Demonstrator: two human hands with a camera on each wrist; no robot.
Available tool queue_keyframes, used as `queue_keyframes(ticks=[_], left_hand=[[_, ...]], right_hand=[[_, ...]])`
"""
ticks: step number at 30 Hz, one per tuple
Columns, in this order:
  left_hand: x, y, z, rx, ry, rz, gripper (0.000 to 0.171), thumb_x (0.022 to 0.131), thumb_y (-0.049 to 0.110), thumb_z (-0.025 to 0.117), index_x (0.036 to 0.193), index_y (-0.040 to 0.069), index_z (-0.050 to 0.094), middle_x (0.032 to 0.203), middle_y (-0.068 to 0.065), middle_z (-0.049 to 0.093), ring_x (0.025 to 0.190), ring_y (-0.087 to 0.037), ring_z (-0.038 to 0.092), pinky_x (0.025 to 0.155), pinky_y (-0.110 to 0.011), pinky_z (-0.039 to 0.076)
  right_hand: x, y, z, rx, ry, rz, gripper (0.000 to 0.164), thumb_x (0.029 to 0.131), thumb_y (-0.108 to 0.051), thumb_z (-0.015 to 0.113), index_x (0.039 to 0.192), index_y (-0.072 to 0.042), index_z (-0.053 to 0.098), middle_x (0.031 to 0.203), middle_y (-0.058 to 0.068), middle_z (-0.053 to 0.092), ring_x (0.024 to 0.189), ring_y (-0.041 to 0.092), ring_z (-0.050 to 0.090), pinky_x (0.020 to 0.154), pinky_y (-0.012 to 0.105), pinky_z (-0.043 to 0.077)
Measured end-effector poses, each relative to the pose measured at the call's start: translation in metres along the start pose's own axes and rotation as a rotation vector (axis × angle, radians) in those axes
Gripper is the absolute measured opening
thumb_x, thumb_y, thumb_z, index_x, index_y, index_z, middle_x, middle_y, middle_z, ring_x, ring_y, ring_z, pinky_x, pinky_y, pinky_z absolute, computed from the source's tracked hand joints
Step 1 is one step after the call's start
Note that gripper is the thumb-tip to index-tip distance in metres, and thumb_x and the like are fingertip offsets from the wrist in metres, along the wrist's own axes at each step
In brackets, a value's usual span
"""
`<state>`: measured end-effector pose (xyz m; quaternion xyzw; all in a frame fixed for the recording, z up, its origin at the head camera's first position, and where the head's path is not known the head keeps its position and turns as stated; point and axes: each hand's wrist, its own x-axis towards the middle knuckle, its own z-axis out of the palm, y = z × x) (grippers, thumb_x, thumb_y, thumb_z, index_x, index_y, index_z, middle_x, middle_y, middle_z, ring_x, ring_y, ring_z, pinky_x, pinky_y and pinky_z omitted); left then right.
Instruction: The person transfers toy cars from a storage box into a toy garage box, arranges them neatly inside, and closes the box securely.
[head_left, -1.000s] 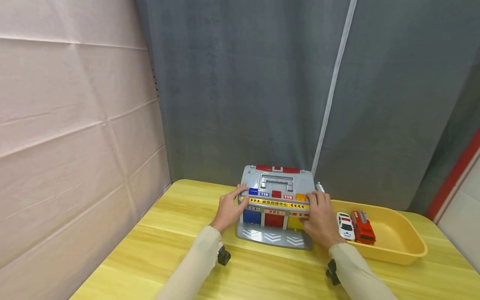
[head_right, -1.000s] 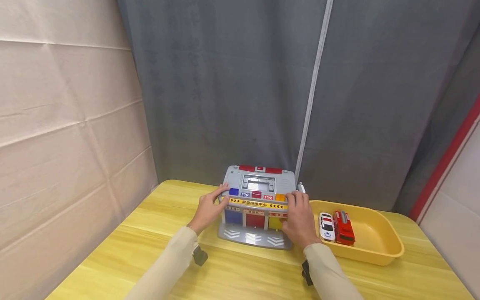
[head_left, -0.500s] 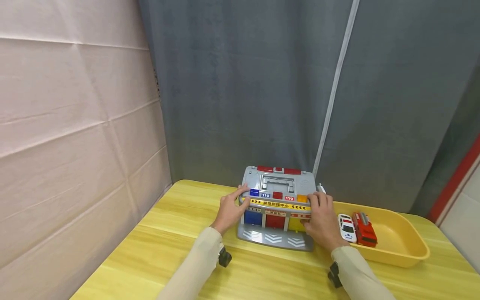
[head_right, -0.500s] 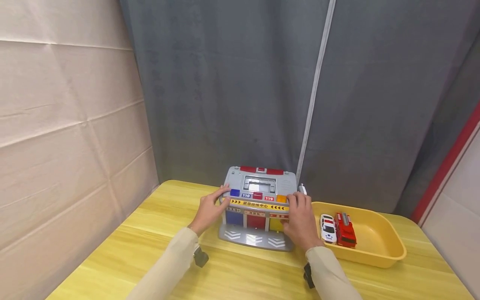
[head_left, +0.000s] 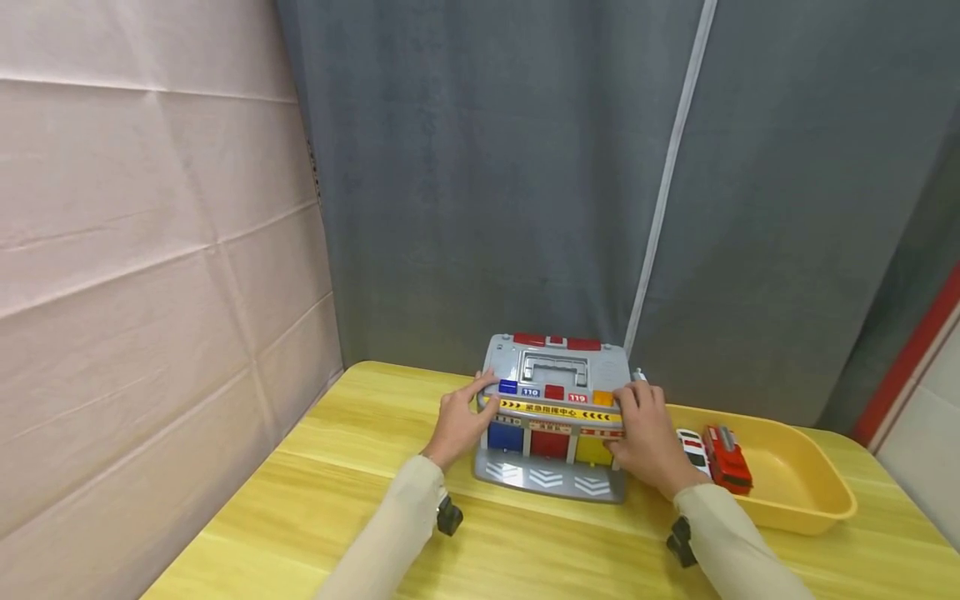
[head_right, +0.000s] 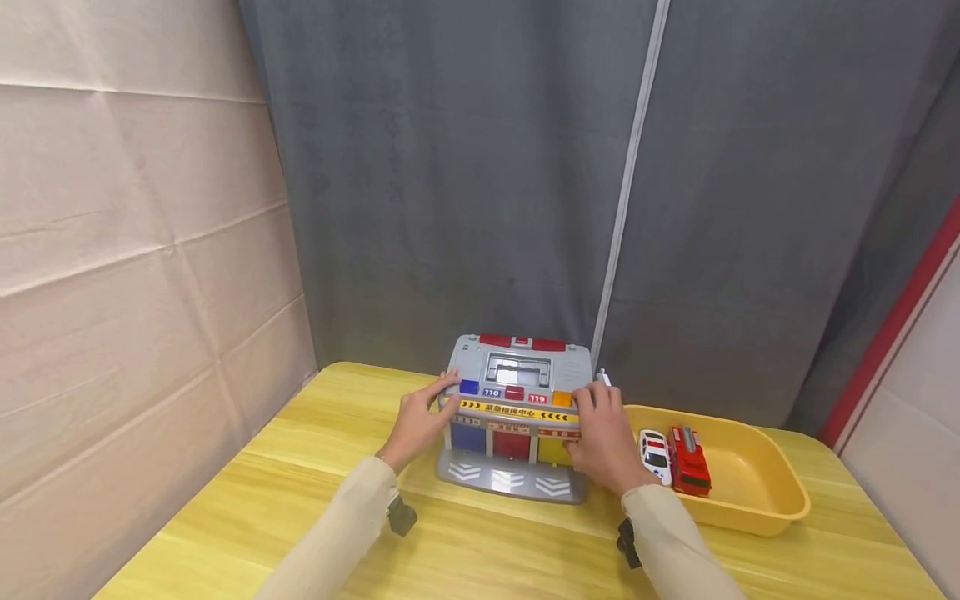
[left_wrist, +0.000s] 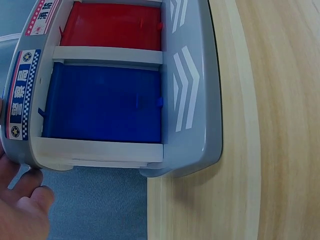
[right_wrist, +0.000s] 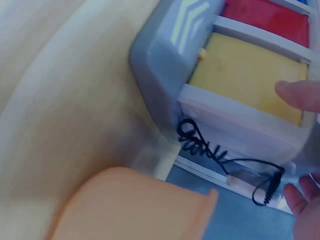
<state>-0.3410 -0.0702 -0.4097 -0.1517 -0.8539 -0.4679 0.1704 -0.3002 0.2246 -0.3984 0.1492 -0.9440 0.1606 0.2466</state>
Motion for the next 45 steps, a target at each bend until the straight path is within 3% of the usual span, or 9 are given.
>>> queue_keyframes(ticks=[7,15,22,27,33,36,40,43,45], left_hand=[[0.0,0.0,0.0,-0.012,-0.006,0.001,0.038,0.096,0.029,0.062,0.132,0.02,0.066,0.151,0.007,0.051,0.144,-0.024,0.045,0.123,-0.06,0.024],[0.0,0.0,0.0,-0.015,-0.004,0.0,0.038,0.096,0.028,0.062,0.132,0.018,0.066,0.151,0.005,0.052,0.144,-0.026,0.045,0.123,-0.054,0.029],[0.0,0.001,0.002,-0.024,-0.015,-0.007,0.039,0.096,0.029,0.061,0.133,0.019,0.065,0.151,0.007,0.051,0.145,-0.024,0.044,0.124,-0.054,0.028],[0.0,0.001,0.003,-0.019,-0.015,-0.009,0.04,0.096,0.029,0.061,0.135,0.019,0.064,0.152,0.007,0.05,0.146,-0.024,0.043,0.124,-0.058,0.025],[0.004,0.002,0.0,0.021,-0.018,0.013,0.038,0.096,0.03,0.061,0.133,0.02,0.065,0.151,0.007,0.052,0.143,-0.026,0.046,0.122,-0.051,0.033],[0.006,0.003,-0.007,0.11,-0.056,0.05,0.039,0.097,0.032,0.06,0.134,0.018,0.065,0.151,0.002,0.053,0.143,-0.03,0.047,0.121,-0.052,0.035],[0.018,0.005,-0.021,0.286,-0.151,0.178,0.042,0.096,0.033,0.06,0.132,0.011,0.065,0.151,-0.008,0.054,0.148,-0.034,0.04,0.118,-0.054,0.038],[0.028,0.004,-0.03,0.318,-0.229,0.225,0.044,0.095,0.033,0.062,0.132,0.009,0.065,0.152,-0.007,0.052,0.152,-0.029,0.035,0.119,-0.053,0.037],[0.032,0.003,-0.034,0.294,-0.285,0.206,0.046,0.096,0.034,0.063,0.135,0.011,0.063,0.156,-0.003,0.048,0.153,-0.024,0.032,0.122,-0.052,0.033]], right_hand=[[0.005,0.005,-0.014,0.074,-0.084,-0.009,0.069,0.068,-0.019,0.092,0.125,-0.004,0.057,0.123,0.017,0.052,0.116,0.036,0.038,0.101,0.058,0.04],[0.013,0.001,-0.022,0.109,-0.136,-0.06,0.077,0.068,-0.023,0.091,0.136,-0.011,0.057,0.128,0.015,0.057,0.119,0.035,0.041,0.093,0.051,0.034],[0.02,-0.015,-0.02,0.156,-0.167,-0.079,0.077,0.07,-0.022,0.09,0.139,-0.015,0.057,0.131,0.013,0.058,0.122,0.036,0.043,0.102,0.057,0.028],[0.025,-0.025,-0.018,0.143,-0.169,-0.133,0.073,0.072,-0.018,0.088,0.138,-0.018,0.059,0.126,0.012,0.06,0.119,0.034,0.046,0.102,0.06,0.032],[0.029,-0.031,-0.014,0.142,-0.173,-0.141,0.068,0.074,-0.017,0.087,0.137,-0.025,0.061,0.12,0.007,0.06,0.118,0.029,0.048,0.101,0.056,0.037],[0.029,-0.032,-0.012,0.16,-0.181,-0.135,0.067,0.076,-0.016,0.086,0.137,-0.028,0.062,0.119,0.004,0.06,0.116,0.027,0.05,0.103,0.055,0.038],[0.03,-0.035,-0.01,0.167,-0.185,-0.147,0.066,0.076,-0.014,0.085,0.137,-0.029,0.062,0.117,0.004,0.059,0.112,0.024,0.051,0.101,0.054,0.04],[0.033,-0.038,-0.01,0.174,-0.195,-0.15,0.066,0.077,-0.014,0.085,0.137,-0.029,0.062,0.116,0.004,0.059,0.112,0.024,0.051,0.101,0.055,0.04],[0.034,-0.038,-0.01,0.177,-0.206,-0.144,0.066,0.077,-0.014,0.084,0.137,-0.029,0.062,0.118,0.004,0.059,0.114,0.025,0.05,0.103,0.056,0.039]])
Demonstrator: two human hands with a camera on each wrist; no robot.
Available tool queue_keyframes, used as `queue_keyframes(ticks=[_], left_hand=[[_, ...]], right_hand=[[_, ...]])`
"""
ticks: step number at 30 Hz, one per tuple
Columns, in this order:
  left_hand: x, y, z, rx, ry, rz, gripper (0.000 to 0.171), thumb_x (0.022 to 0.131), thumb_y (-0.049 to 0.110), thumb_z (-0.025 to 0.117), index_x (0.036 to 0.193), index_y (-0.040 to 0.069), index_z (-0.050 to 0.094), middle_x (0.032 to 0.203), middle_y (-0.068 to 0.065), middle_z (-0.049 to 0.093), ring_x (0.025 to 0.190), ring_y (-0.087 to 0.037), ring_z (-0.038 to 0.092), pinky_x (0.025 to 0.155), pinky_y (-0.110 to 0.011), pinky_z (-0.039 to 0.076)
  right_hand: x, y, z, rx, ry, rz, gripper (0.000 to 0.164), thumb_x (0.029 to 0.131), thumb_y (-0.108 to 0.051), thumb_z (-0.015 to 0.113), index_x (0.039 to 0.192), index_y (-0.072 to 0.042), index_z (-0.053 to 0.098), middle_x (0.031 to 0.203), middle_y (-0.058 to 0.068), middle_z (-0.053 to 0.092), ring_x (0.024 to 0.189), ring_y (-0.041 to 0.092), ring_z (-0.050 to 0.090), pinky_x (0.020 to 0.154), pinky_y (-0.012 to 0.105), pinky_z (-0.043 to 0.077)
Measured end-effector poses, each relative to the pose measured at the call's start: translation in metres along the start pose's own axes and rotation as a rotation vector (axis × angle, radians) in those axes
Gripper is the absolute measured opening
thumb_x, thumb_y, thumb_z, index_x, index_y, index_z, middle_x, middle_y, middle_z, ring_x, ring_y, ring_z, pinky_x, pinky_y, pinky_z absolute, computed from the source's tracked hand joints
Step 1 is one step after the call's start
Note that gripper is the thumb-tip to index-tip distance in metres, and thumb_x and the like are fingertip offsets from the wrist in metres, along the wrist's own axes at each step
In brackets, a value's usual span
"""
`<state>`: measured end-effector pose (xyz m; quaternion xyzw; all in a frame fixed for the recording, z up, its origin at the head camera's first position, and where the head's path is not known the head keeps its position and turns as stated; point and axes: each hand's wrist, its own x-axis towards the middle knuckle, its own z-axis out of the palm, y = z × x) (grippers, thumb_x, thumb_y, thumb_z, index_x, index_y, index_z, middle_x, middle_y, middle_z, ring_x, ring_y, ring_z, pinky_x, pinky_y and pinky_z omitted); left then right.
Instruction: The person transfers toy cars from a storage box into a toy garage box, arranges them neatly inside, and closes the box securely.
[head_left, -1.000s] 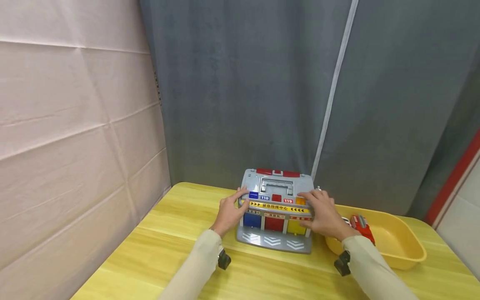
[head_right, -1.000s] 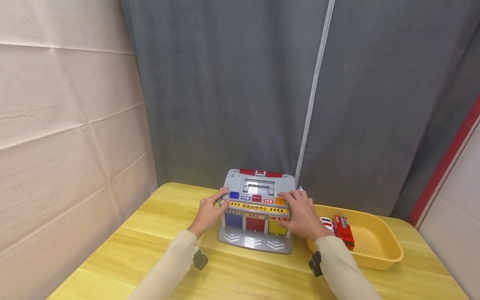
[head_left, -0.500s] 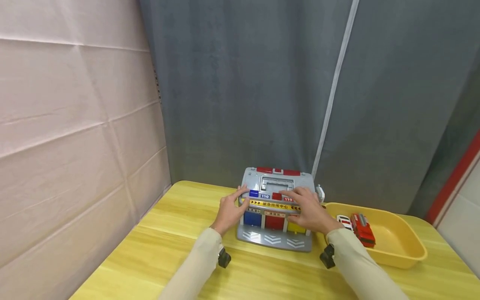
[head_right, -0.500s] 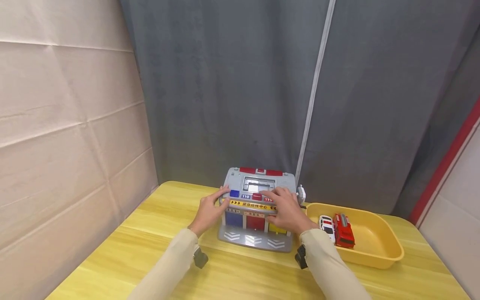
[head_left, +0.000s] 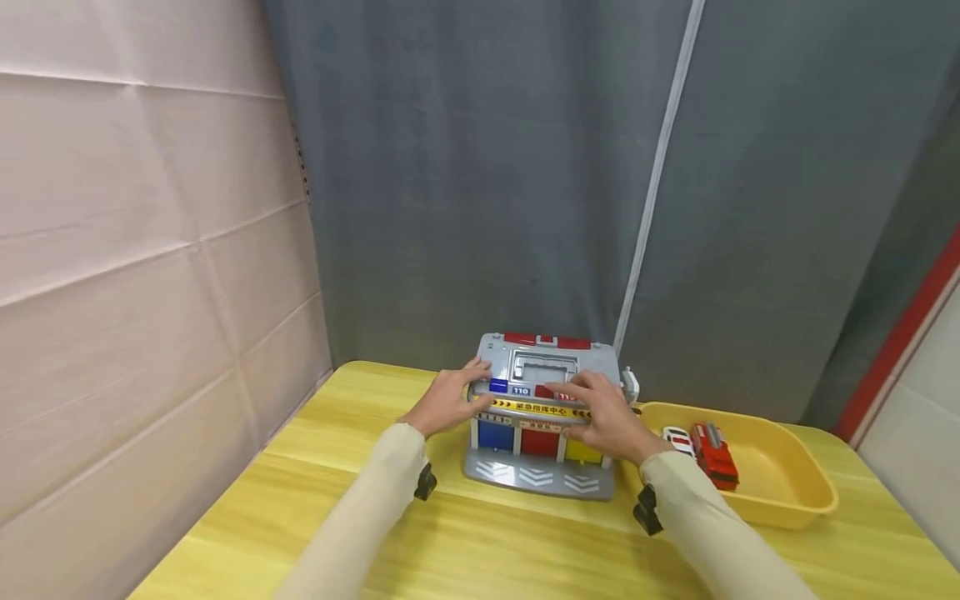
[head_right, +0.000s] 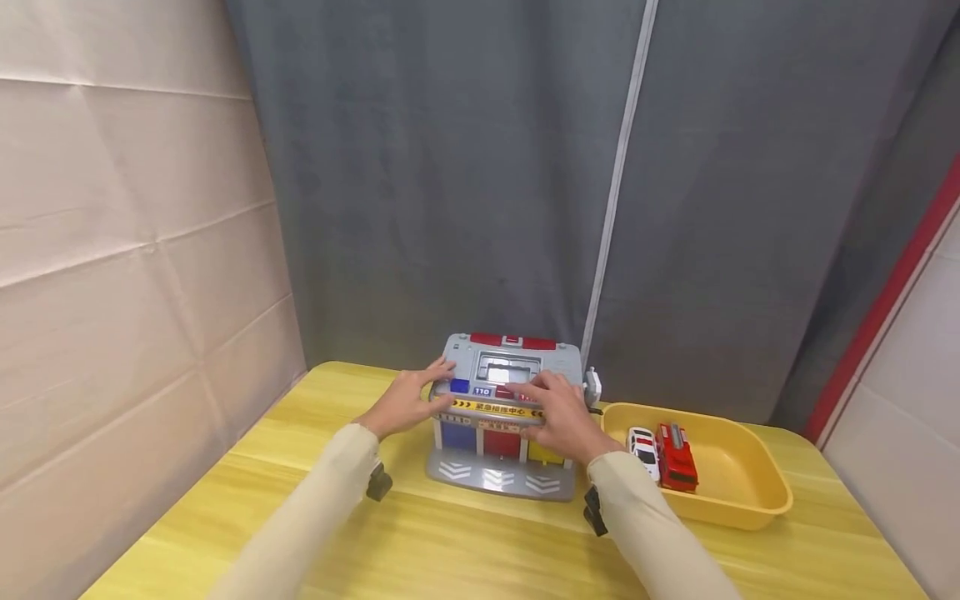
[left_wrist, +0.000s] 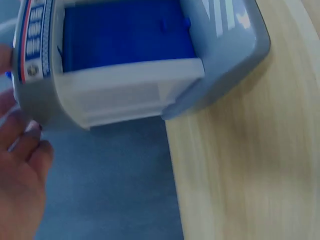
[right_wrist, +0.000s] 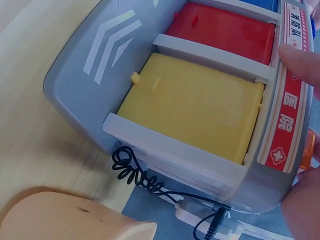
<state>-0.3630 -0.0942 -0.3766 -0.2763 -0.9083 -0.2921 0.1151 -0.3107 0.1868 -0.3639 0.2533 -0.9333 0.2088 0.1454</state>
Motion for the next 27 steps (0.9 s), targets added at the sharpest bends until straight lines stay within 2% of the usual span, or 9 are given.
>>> queue_keyframes(ticks=[3,5,8,11,16,21,27], left_hand=[[0.002,0.0,-0.003,-0.056,-0.071,-0.033,0.049,0.097,0.036,0.063,0.141,0.015,0.059,0.16,0.0,0.041,0.154,-0.024,0.029,0.124,-0.055,0.028],[0.003,0.001,-0.002,-0.095,-0.093,-0.059,0.051,0.096,0.034,0.064,0.144,0.019,0.056,0.161,0.0,0.039,0.154,-0.028,0.03,0.124,-0.057,0.027],[0.004,0.002,0.0,-0.16,-0.092,-0.116,0.054,0.094,0.03,0.067,0.146,0.023,0.054,0.161,0.002,0.039,0.152,-0.034,0.033,0.123,-0.057,0.028],[0.003,0.0,0.004,-0.209,-0.071,-0.155,0.055,0.092,0.03,0.069,0.146,0.027,0.054,0.16,0.005,0.041,0.152,-0.034,0.034,0.123,-0.057,0.028],[0.0,-0.004,0.01,-0.285,-0.032,-0.152,0.055,0.092,0.034,0.069,0.145,0.027,0.055,0.161,0.006,0.039,0.152,-0.033,0.032,0.124,-0.058,0.026],[-0.002,-0.004,0.015,-0.32,-0.027,-0.144,0.056,0.093,0.037,0.069,0.145,0.026,0.054,0.162,0.006,0.036,0.153,-0.032,0.03,0.124,-0.058,0.024],[-0.001,-0.001,0.014,-0.323,-0.023,-0.144,0.056,0.093,0.037,0.068,0.146,0.026,0.054,0.163,0.006,0.035,0.153,-0.033,0.029,0.124,-0.06,0.023]], right_hand=[[0.0,0.0,0.0,0.006,-0.013,0.016,0.065,0.078,-0.013,0.084,0.137,-0.03,0.062,0.117,0.003,0.058,0.114,0.025,0.05,0.103,0.057,0.04],[-0.001,-0.001,0.0,0.004,-0.02,0.022,0.065,0.078,-0.014,0.084,0.137,-0.03,0.062,0.117,0.003,0.058,0.114,0.025,0.05,0.103,0.057,0.041],[-0.002,-0.002,0.0,0.0,-0.031,0.028,0.065,0.079,-0.016,0.084,0.138,-0.031,0.062,0.117,0.003,0.058,0.113,0.024,0.05,0.102,0.055,0.042],[-0.003,-0.004,-0.001,-0.007,-0.036,0.036,0.065,0.078,-0.017,0.085,0.138,-0.031,0.061,0.117,0.003,0.058,0.114,0.024,0.05,0.101,0.055,0.044],[-0.003,-0.005,-0.005,-0.03,-0.047,0.026,0.066,0.079,-0.019,0.085,0.139,-0.031,0.06,0.118,0.003,0.058,0.112,0.024,0.05,0.1,0.054,0.047],[-0.005,-0.002,-0.012,-0.067,-0.108,0.031,0.07,0.08,-0.022,0.085,0.143,-0.033,0.056,0.122,0.004,0.058,0.112,0.024,0.052,0.101,0.053,0.052],[-0.005,-0.001,-0.023,-0.034,-0.189,0.073,0.077,0.083,-0.024,0.082,0.15,-0.032,0.046,0.143,0.012,0.054,0.126,0.035,0.052,0.106,0.062,0.048]])
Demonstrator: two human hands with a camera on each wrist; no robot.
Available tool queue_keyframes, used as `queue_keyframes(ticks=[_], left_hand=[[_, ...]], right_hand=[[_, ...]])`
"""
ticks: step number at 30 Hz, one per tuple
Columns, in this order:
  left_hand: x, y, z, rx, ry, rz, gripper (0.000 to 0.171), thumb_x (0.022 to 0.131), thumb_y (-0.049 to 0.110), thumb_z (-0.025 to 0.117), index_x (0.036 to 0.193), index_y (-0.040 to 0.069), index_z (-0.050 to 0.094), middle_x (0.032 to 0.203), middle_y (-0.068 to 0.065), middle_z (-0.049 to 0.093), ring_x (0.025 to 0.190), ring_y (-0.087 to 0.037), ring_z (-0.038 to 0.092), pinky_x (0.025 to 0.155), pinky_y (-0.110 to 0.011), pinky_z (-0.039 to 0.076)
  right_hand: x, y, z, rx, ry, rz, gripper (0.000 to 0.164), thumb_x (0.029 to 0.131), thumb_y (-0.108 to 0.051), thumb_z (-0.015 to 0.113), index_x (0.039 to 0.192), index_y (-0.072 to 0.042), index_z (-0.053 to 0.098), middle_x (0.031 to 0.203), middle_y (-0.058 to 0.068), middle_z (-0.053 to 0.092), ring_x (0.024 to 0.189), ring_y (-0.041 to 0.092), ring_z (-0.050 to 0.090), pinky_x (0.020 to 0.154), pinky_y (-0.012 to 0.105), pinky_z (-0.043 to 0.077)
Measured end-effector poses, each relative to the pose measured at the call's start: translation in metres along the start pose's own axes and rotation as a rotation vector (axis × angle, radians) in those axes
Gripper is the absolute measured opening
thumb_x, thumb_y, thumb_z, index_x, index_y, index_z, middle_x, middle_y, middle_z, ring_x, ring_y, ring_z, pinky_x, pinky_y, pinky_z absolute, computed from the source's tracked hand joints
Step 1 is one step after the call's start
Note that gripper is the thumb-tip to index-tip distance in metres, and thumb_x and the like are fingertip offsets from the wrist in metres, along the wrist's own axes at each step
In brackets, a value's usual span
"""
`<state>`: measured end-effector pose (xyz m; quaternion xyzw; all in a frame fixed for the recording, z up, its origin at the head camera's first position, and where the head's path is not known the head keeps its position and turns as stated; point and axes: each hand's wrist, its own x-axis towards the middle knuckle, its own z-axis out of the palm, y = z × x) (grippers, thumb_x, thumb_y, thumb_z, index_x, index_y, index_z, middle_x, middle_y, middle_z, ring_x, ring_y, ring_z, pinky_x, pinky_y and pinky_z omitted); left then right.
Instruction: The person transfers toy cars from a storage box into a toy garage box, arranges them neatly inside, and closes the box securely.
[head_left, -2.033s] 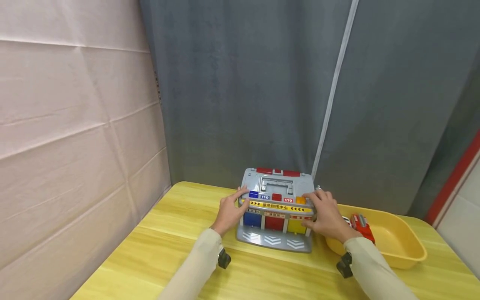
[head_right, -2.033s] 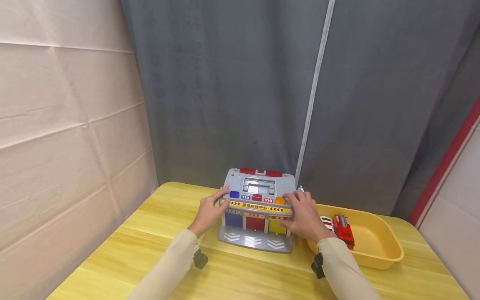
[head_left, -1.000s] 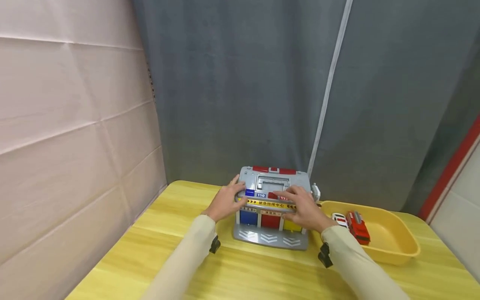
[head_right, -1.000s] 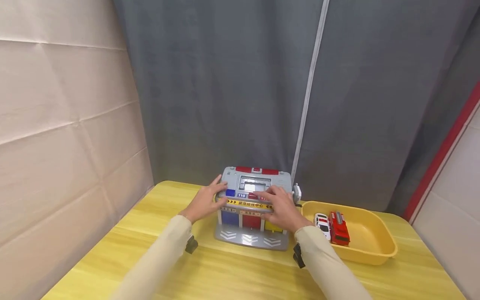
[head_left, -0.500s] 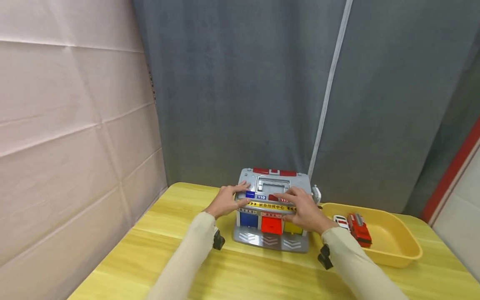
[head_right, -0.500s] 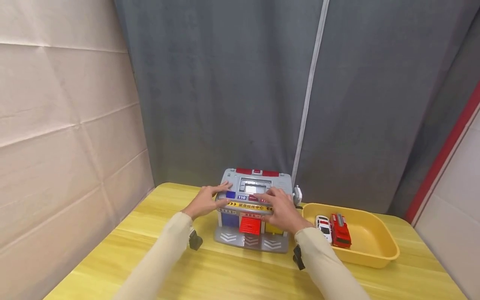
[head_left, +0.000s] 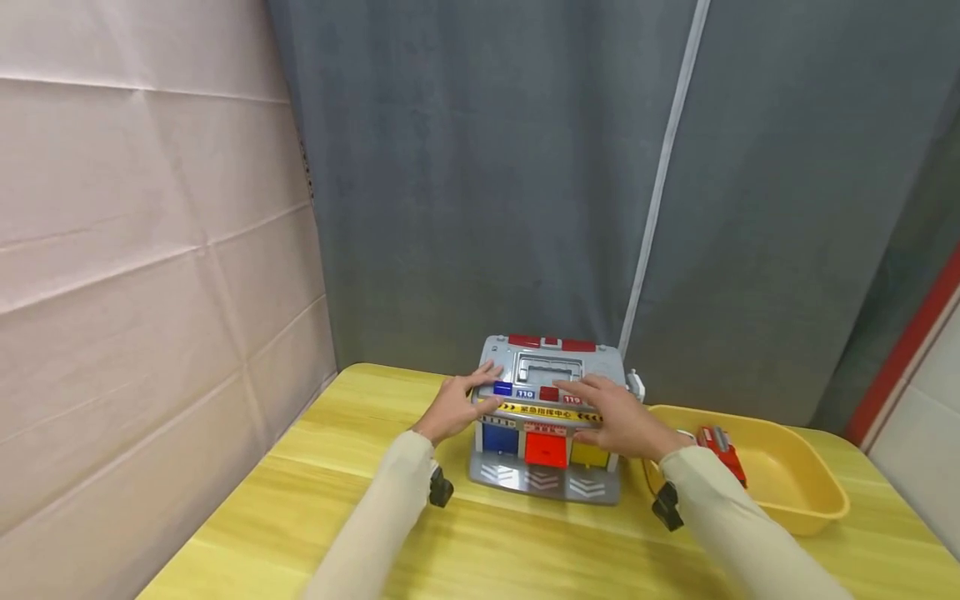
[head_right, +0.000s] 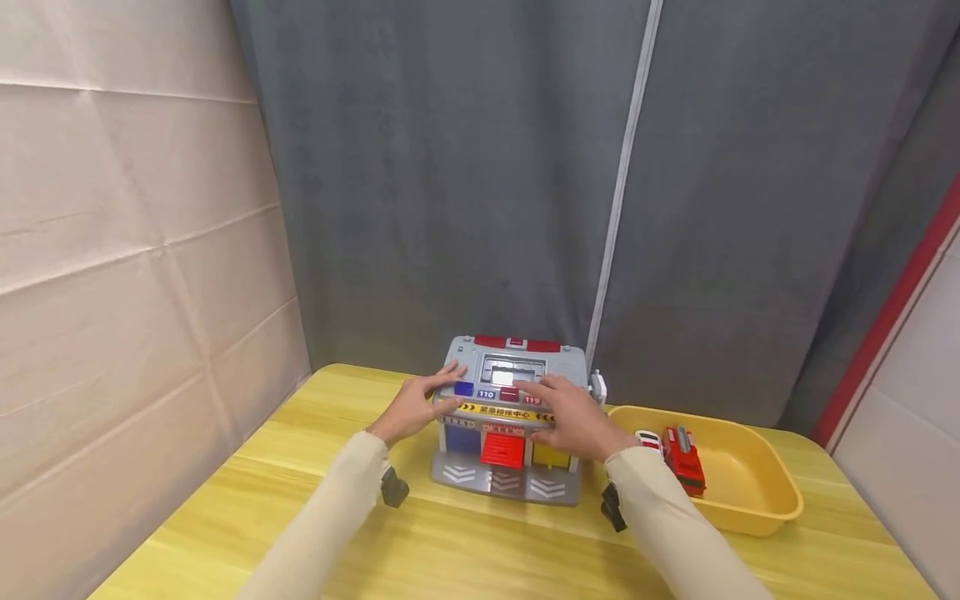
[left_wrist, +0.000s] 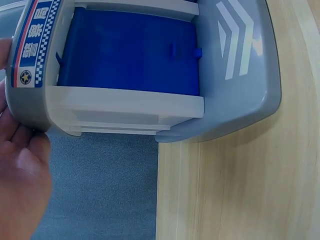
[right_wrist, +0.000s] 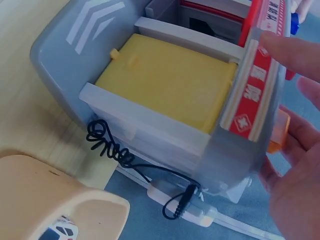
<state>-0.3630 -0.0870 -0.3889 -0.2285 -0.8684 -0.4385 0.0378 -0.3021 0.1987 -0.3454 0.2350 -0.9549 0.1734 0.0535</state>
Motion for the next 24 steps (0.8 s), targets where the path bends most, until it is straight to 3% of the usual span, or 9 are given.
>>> queue_keyframes(ticks=[4,11,19,24], left_hand=[[0.0,0.0,0.001,-0.004,-0.01,0.002,0.056,0.093,0.036,0.067,0.146,0.025,0.053,0.164,0.005,0.034,0.154,-0.034,0.029,0.124,-0.06,0.022],[0.001,0.0,0.003,-0.013,-0.004,-0.013,0.057,0.092,0.038,0.069,0.146,0.027,0.053,0.163,0.008,0.035,0.154,-0.031,0.029,0.125,-0.056,0.024],[0.001,-0.001,0.002,-0.017,-0.013,-0.02,0.058,0.092,0.04,0.069,0.147,0.028,0.052,0.164,0.008,0.034,0.154,-0.033,0.029,0.124,-0.057,0.026],[0.002,-0.002,0.002,-0.001,-0.014,-0.024,0.058,0.092,0.04,0.069,0.147,0.03,0.052,0.164,0.01,0.033,0.154,-0.032,0.028,0.125,-0.057,0.025]], right_hand=[[-0.003,0.002,-0.005,0.026,-0.007,0.023,0.079,0.084,-0.027,0.081,0.153,-0.029,0.043,0.147,0.014,0.052,0.131,0.038,0.051,0.107,0.063,0.046],[-0.013,0.01,-0.007,0.01,0.069,-0.012,0.07,0.083,-0.028,0.081,0.147,-0.024,0.052,0.137,0.013,0.057,0.119,0.034,0.055,0.099,0.058,0.053],[-0.022,0.02,-0.007,-0.039,0.152,-0.039,0.07,0.079,-0.024,0.085,0.142,-0.02,0.056,0.134,0.012,0.062,0.119,0.034,0.057,0.104,0.061,0.041],[-0.031,0.027,-0.01,-0.031,0.184,-0.045,0.069,0.078,-0.022,0.085,0.141,-0.015,0.057,0.132,0.014,0.062,0.118,0.036,0.056,0.103,0.064,0.041]])
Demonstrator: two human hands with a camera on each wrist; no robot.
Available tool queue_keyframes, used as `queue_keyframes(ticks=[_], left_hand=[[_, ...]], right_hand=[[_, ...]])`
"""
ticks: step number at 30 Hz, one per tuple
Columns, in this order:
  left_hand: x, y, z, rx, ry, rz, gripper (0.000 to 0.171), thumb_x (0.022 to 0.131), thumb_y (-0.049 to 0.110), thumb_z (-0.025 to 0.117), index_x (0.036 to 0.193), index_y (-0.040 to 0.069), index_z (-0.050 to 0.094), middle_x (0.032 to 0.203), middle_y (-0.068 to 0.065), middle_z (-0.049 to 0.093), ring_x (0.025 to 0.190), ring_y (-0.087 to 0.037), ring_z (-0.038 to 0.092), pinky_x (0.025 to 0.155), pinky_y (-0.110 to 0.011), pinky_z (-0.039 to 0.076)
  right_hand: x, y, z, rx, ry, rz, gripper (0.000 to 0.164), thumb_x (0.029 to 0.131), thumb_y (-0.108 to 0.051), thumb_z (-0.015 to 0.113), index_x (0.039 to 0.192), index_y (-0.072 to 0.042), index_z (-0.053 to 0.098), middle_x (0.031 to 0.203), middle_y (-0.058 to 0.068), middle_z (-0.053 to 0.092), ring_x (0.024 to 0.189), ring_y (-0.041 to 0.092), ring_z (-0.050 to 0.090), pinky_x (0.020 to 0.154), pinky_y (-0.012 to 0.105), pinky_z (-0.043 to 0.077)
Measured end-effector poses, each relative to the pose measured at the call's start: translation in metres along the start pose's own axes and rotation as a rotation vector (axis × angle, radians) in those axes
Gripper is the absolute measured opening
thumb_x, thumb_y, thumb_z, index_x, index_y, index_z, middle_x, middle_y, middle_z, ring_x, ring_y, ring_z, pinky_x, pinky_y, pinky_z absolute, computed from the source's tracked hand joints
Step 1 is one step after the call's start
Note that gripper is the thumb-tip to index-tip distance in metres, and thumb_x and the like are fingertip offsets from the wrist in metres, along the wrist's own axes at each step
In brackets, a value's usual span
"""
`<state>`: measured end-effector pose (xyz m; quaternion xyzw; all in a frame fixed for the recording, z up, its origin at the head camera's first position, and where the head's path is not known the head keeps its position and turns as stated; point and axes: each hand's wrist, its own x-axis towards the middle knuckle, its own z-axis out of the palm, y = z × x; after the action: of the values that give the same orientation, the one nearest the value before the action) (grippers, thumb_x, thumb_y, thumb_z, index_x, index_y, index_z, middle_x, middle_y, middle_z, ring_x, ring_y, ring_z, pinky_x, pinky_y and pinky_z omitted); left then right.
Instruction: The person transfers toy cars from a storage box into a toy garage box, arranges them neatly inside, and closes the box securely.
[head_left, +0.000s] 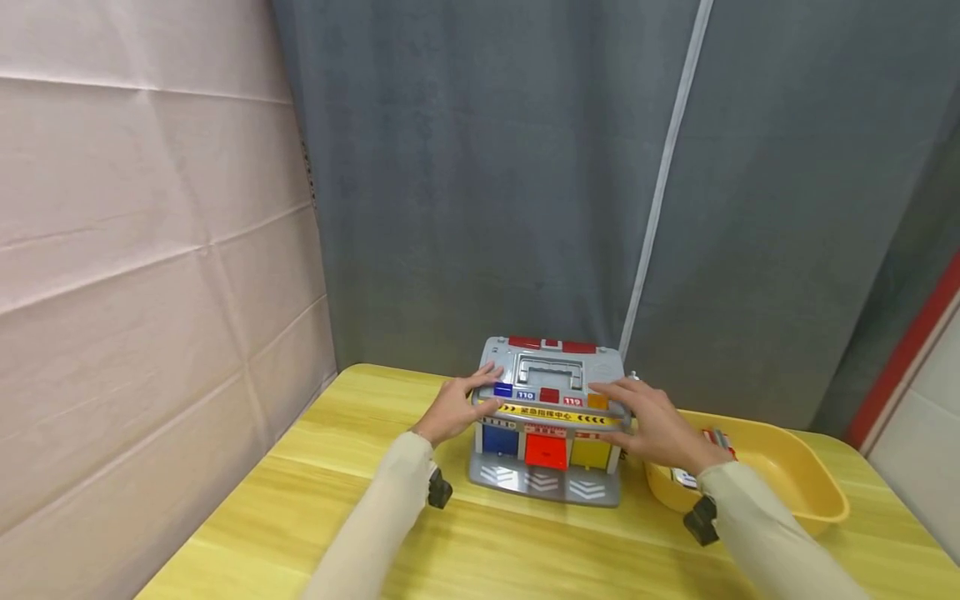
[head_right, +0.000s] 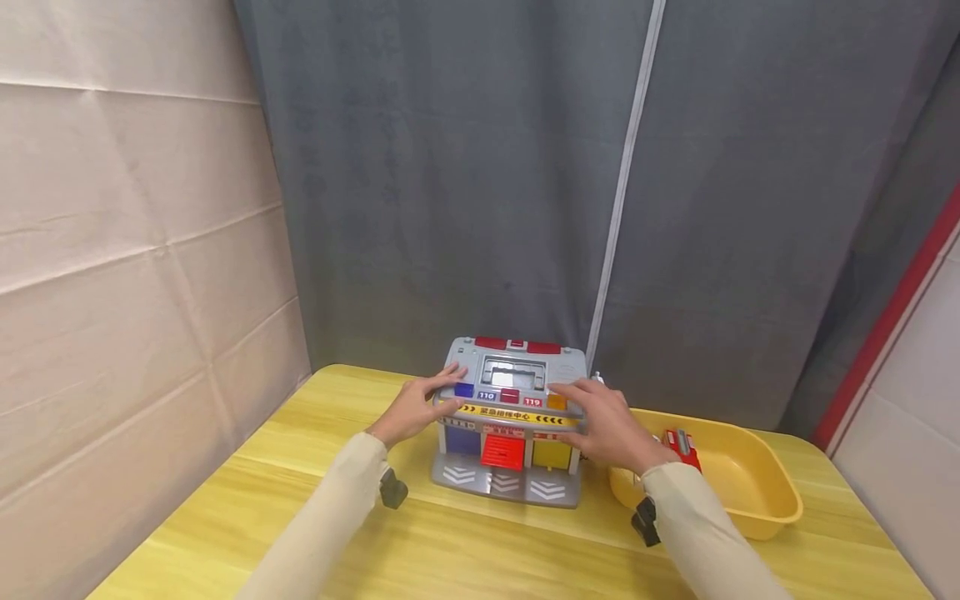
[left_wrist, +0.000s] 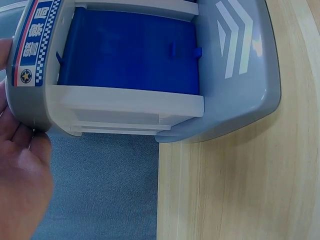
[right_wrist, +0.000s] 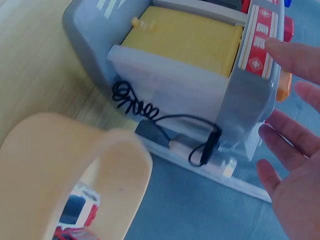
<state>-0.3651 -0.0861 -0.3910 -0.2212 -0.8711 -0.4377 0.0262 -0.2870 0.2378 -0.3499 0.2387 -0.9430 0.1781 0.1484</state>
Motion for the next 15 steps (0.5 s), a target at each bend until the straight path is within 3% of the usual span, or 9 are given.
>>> queue_keyframes(ticks=[7,15], left_hand=[[0.001,-0.001,0.0,-0.002,-0.002,0.007,0.058,0.092,0.041,0.069,0.147,0.029,0.052,0.164,0.01,0.033,0.154,-0.032,0.028,0.124,-0.057,0.026],[0.001,-0.002,-0.002,-0.003,-0.008,-0.019,0.058,0.092,0.043,0.069,0.147,0.032,0.051,0.164,0.012,0.031,0.155,-0.033,0.026,0.124,-0.059,0.024]], right_hand=[[-0.014,0.011,-0.006,0.002,-0.009,0.079,0.071,0.081,-0.021,0.083,0.144,-0.012,0.053,0.146,0.027,0.051,0.133,0.052,0.045,0.104,0.076,0.036],[-0.026,0.028,-0.009,0.03,-0.015,0.145,0.074,0.084,-0.025,0.081,0.147,-0.007,0.047,0.14,0.021,0.056,0.121,0.044,0.058,0.097,0.066,0.05]])
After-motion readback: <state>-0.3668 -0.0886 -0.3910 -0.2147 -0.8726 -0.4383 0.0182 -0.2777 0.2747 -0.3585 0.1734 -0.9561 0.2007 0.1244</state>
